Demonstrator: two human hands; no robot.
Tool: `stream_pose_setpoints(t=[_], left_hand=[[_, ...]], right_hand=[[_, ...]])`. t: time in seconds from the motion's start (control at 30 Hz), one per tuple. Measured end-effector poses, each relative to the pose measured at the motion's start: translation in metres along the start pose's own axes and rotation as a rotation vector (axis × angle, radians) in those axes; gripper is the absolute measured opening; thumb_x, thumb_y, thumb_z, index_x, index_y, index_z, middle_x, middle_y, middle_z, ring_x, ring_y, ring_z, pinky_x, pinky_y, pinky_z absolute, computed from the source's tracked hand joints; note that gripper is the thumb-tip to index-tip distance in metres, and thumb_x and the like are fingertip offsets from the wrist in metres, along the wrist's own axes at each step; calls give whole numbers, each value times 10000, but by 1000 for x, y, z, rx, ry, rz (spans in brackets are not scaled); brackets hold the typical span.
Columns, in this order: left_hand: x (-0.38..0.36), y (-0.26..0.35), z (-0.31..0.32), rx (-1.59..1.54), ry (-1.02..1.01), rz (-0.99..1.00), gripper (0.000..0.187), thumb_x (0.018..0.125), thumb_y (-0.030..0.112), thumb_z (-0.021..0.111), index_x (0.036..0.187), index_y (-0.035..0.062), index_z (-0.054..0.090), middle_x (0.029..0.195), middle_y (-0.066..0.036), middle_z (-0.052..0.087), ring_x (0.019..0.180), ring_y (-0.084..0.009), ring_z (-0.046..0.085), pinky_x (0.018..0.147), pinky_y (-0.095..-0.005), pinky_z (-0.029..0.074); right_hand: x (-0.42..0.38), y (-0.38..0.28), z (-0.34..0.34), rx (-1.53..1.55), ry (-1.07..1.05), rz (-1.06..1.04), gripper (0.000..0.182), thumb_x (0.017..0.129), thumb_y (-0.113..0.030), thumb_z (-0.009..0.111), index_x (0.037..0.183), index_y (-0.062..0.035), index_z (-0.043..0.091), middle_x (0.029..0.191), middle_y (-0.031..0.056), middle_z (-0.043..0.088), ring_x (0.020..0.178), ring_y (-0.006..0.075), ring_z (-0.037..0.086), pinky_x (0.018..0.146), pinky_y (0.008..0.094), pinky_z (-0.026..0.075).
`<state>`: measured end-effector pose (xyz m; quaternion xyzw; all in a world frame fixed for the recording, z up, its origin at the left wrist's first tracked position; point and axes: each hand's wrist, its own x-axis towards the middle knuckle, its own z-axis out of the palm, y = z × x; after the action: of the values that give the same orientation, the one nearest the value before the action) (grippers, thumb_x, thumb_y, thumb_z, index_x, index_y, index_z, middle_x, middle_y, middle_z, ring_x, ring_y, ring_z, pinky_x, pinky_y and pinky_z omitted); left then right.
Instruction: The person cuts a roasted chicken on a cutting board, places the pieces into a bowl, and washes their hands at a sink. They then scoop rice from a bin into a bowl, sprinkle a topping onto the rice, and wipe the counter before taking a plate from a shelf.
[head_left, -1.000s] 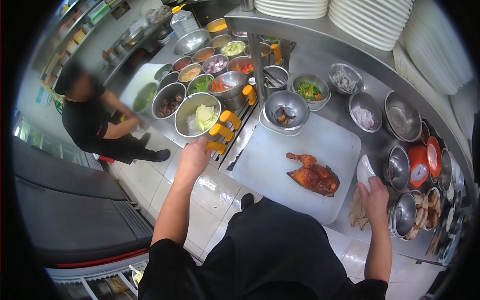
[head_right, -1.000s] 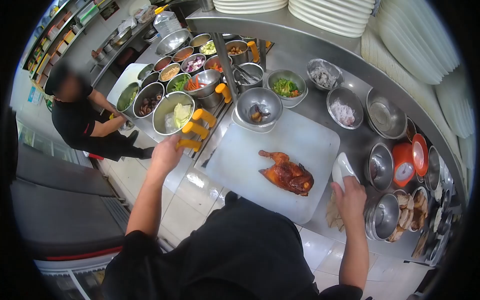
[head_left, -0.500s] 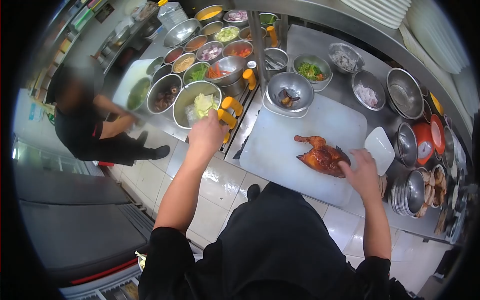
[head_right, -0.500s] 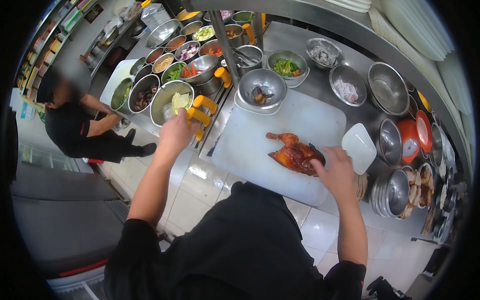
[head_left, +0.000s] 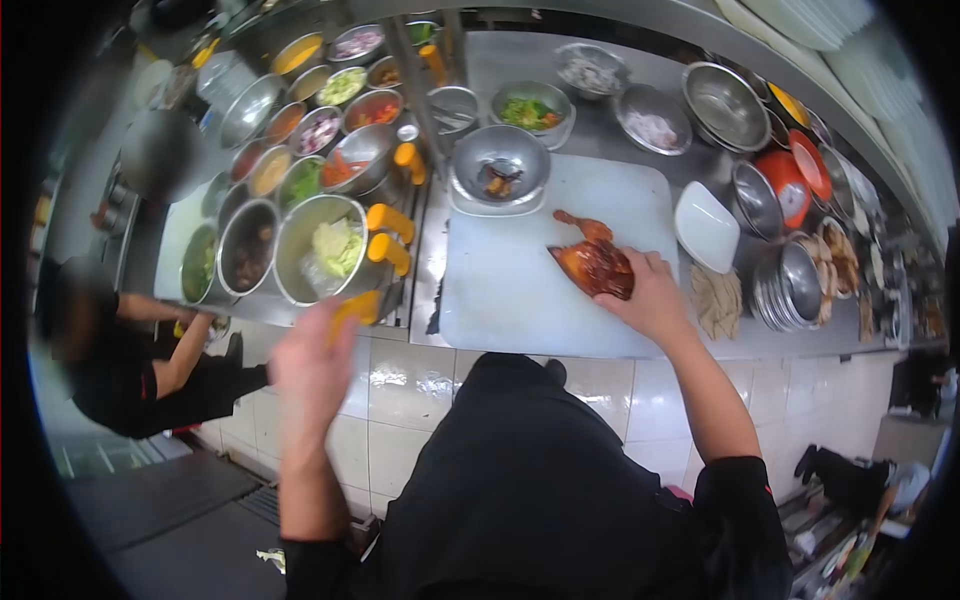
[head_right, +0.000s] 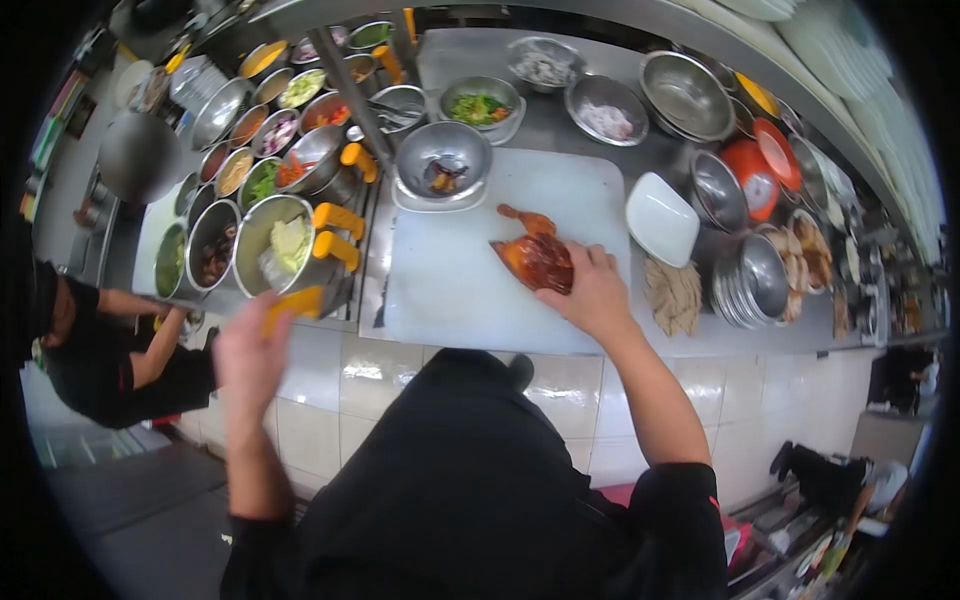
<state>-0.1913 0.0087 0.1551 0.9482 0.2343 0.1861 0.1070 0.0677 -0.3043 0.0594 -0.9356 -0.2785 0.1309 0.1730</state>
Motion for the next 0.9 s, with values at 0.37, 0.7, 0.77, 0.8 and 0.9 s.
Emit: stream_pose_setpoints(t=[0.37, 0.7, 0.77, 0.8, 0.9], left_hand=[[-41, -43, -185, -255, -132, -140, 302, 900, 177, 614, 1117, -20, 543, 1028, -127, 589, 862, -190, 573, 720, -292, 438], [5, -65, -3, -150, -955, 27, 345, 877, 253, 693, 1131, 60, 561, 786, -185, 646, 762, -408, 643, 669, -422, 507], [5, -67, -11, -266, -885, 43, 349, 893, 303, 685, 1115, 59, 570, 746, -167, 641, 700, -389, 645, 645, -399, 509], [7, -62, -11, -357, -881, -51, 279, 892, 265, 664, 1056, 55, 582, 713, -150, 627, 639, -344, 638, 627, -374, 506], [3, -37, 28, -497, -939, -242, 268, 888, 219, 614, 1083, 50, 543, 684, -157, 604, 638, -351, 626, 635, -398, 503]], right_hand=[[-16, 1, 10, 20, 170, -101, 638, 744, -327, 784, 1295, -122, 536, 1159, 215, 601, 1051, 433, 570, 910, 478, 484], [-14, 10, 7, 97, 86, -29, 543, 728, -250, 824, 1189, -119, 569, 1190, 225, 508, 1065, 404, 550, 900, 453, 493], [-10, 13, 9, 102, -10, -59, 592, 726, -231, 839, 1229, -120, 547, 1276, 241, 420, 1162, 387, 488, 974, 436, 465], [-10, 14, 15, 153, 5, -93, 601, 717, -233, 846, 1228, -128, 548, 1240, 236, 434, 1134, 385, 497, 969, 437, 465], [2, 7, 31, 191, 113, -236, 580, 707, -235, 853, 1202, -138, 567, 1158, 224, 476, 1055, 380, 529, 926, 429, 478]])
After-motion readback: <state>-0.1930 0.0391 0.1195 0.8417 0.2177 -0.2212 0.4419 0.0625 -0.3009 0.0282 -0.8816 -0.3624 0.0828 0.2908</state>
